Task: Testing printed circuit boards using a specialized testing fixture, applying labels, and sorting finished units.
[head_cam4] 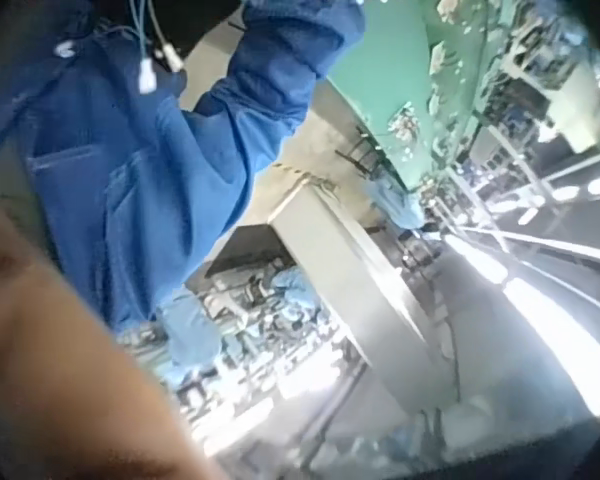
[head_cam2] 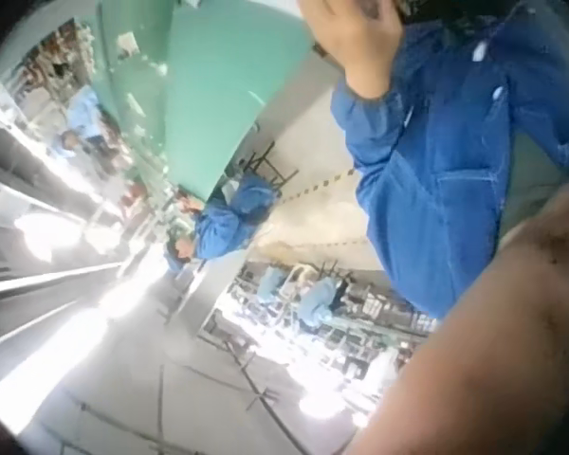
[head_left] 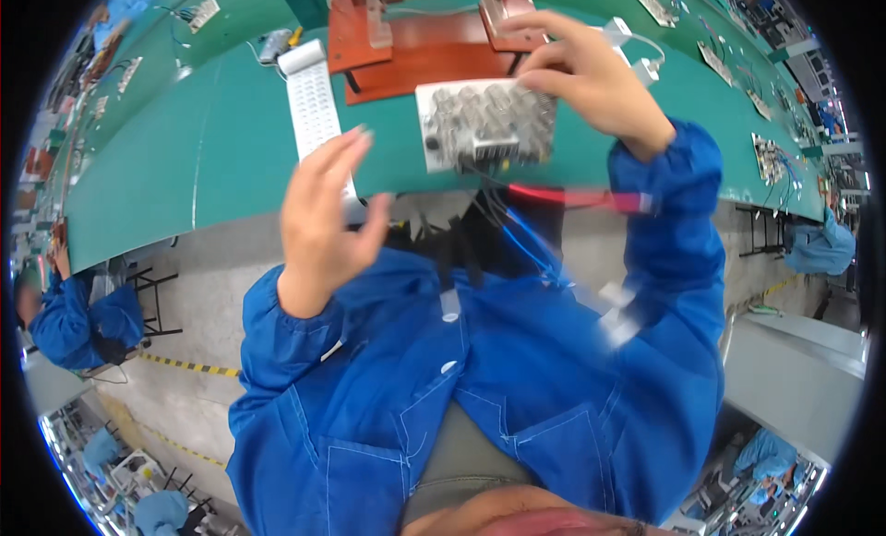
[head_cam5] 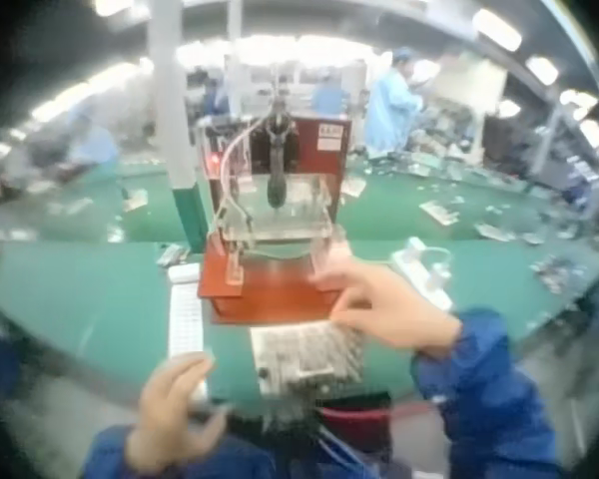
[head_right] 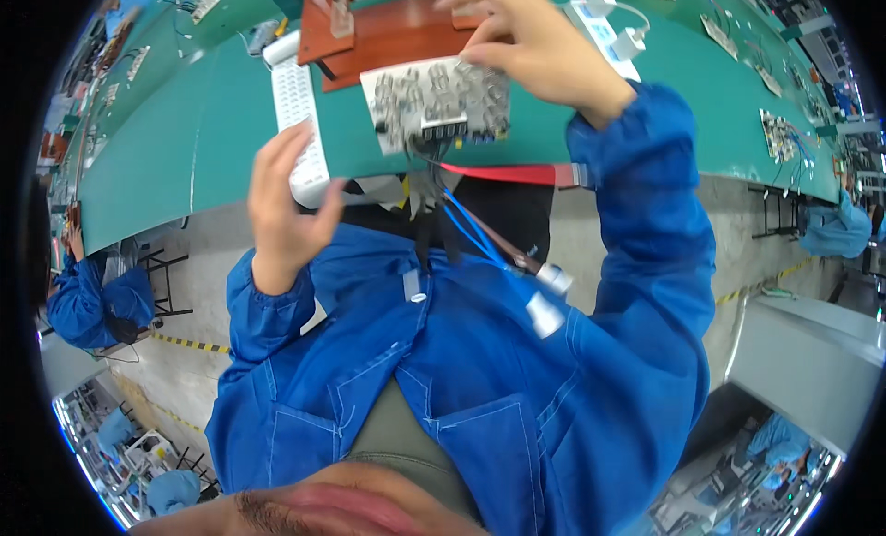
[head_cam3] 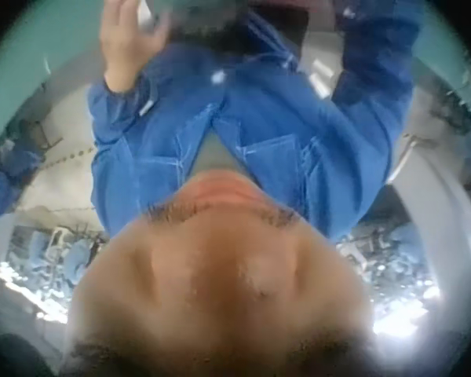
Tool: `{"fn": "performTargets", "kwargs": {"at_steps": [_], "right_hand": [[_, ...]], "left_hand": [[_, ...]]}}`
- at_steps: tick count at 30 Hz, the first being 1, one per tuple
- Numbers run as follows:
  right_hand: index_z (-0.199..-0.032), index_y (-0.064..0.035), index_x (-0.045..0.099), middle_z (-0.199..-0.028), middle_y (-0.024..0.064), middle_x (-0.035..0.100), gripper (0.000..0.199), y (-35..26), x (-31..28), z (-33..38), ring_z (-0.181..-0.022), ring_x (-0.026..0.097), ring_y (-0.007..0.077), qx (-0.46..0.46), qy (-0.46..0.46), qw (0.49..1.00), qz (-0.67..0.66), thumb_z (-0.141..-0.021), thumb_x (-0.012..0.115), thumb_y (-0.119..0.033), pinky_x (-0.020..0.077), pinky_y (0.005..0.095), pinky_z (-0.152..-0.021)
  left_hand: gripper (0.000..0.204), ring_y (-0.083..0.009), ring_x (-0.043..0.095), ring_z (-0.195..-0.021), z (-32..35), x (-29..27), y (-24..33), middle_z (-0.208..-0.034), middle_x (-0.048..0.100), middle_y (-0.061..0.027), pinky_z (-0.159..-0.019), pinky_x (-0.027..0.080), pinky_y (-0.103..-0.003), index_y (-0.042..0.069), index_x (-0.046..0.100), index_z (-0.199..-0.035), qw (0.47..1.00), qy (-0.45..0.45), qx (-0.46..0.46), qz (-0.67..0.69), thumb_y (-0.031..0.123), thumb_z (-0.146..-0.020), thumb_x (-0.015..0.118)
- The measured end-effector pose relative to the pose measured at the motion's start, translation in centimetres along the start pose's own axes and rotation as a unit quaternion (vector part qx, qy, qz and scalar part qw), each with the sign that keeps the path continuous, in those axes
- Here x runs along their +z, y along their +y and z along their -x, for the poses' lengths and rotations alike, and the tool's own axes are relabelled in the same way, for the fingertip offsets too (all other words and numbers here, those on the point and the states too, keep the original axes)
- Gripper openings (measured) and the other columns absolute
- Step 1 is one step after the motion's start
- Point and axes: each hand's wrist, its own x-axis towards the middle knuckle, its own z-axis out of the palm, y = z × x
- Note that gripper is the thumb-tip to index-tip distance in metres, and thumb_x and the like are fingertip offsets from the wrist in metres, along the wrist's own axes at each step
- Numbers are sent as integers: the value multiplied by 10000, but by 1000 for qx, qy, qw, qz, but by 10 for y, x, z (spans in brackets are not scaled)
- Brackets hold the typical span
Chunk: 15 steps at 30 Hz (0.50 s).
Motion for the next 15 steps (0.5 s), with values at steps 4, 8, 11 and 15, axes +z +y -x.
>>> {"fn": "performTargets", "kwargs": {"at_steps": [4, 8, 11, 15], "right_hand": [[-1326, -75, 546, -863, 64, 678, 475, 54, 22, 2, -840, 639, 131, 170, -175, 968, -56, -870, 679, -52, 500, 259, -770], [-1256, -85, 607, -893, 45, 685, 421, 90, 39, 25, -865, 662, 157, 123, -66, 990, -8, -852, 728, -97, 501, 263, -791], [-1144, -71, 666, -991, 58, 684, 306, 90, 25, 43, -934, 665, 186, 8, 58, 989, 138, -846, 732, -94, 510, 294, -809], [-938, -29, 714, -1123, 96, 653, 107, 102, 34, 72, -1008, 626, 202, 159, 56, 981, -93, -839, 725, -69, 510, 353, -864]], "left_hand": [[953, -368, 437, -1365, -11, 56, 13, -1419, 489, -189, -1129, 378, -473, 14, 416, -1433, 980, -196, -8, 46, 182, -611, 869], [979, -344, 437, -1377, 2, 87, -4, -1413, 518, -163, -1145, 354, -483, 22, 418, -1441, 966, -250, 3, 59, 249, -609, 883], [964, -329, 432, -1386, 3, 88, -7, -1430, 520, -147, -1150, 344, -492, 25, 427, -1442, 961, -262, -28, 82, 259, -623, 879], [956, -324, 417, -1399, 1, 88, -7, -1465, 493, -148, -1152, 336, -492, 26, 434, -1445, 953, -290, -40, 82, 276, -635, 877]]}}
